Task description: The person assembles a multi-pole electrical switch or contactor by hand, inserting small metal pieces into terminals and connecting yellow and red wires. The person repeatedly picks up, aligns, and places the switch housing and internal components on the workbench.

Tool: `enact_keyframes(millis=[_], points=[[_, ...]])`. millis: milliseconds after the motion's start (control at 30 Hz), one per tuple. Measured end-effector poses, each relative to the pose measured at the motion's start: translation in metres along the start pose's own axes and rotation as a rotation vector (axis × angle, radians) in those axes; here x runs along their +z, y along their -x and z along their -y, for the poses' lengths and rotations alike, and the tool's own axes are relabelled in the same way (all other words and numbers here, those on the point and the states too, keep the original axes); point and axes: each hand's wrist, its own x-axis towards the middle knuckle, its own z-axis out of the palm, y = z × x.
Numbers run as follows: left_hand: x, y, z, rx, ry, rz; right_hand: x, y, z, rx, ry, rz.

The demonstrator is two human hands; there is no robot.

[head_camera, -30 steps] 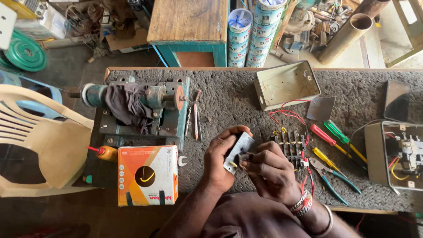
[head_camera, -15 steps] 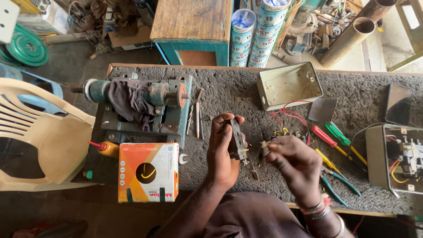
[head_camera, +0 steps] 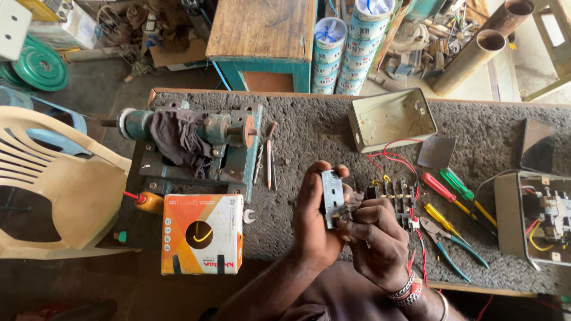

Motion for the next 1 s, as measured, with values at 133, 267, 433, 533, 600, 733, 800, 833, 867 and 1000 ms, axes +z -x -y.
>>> enact_keyframes(millis=[133, 267, 433, 533, 600, 733, 800, 833, 867, 1000], points=[[-0.005, 0.0, 0.006, -0.026, -0.081, -0.017, -0.006, -0.001, 0.005, -0.196, 0.179, 0.043], [-0.007, -0.001, 0.005, -0.09, -0.083, 0.021, -0.007, 0.005, 0.002, -0.179, 0.172, 0.043], [-0.005, 0.0, -0.007, -0.056, -0.03, 0.168, -0.021, 0.021, -0.023, 0.276, -0.192, -0.029], [-0.005, -0.002, -0.013, -0.038, -0.066, 0.256, -0.032, 0.029, -0.037, 0.57, -0.624, -0.152], [-0.007, -0.004, -0.012, -0.033, -0.096, 0.281, -0.038, 0.03, -0.043, 0.324, -0.818, -0.178], [-0.01, -0.006, -0.005, -0.041, -0.13, 0.318, -0.046, 0.024, -0.04, 0.372, -1.15, -0.207], [-0.012, -0.007, -0.001, -0.038, -0.107, 0.342, -0.049, 0.018, -0.032, 0.355, -1.188, -0.195], [-0.013, -0.007, 0.0, -0.053, -0.095, 0.335, -0.049, 0.013, -0.029, 0.375, -1.238, -0.182], [-0.014, -0.007, 0.001, -0.068, -0.083, 0.326, -0.047, 0.008, -0.026, 0.396, -1.289, -0.17], [-0.014, -0.006, 0.005, -0.043, -0.179, 0.269, -0.03, -0.014, -0.019, 0.301, -0.259, 0.086]])
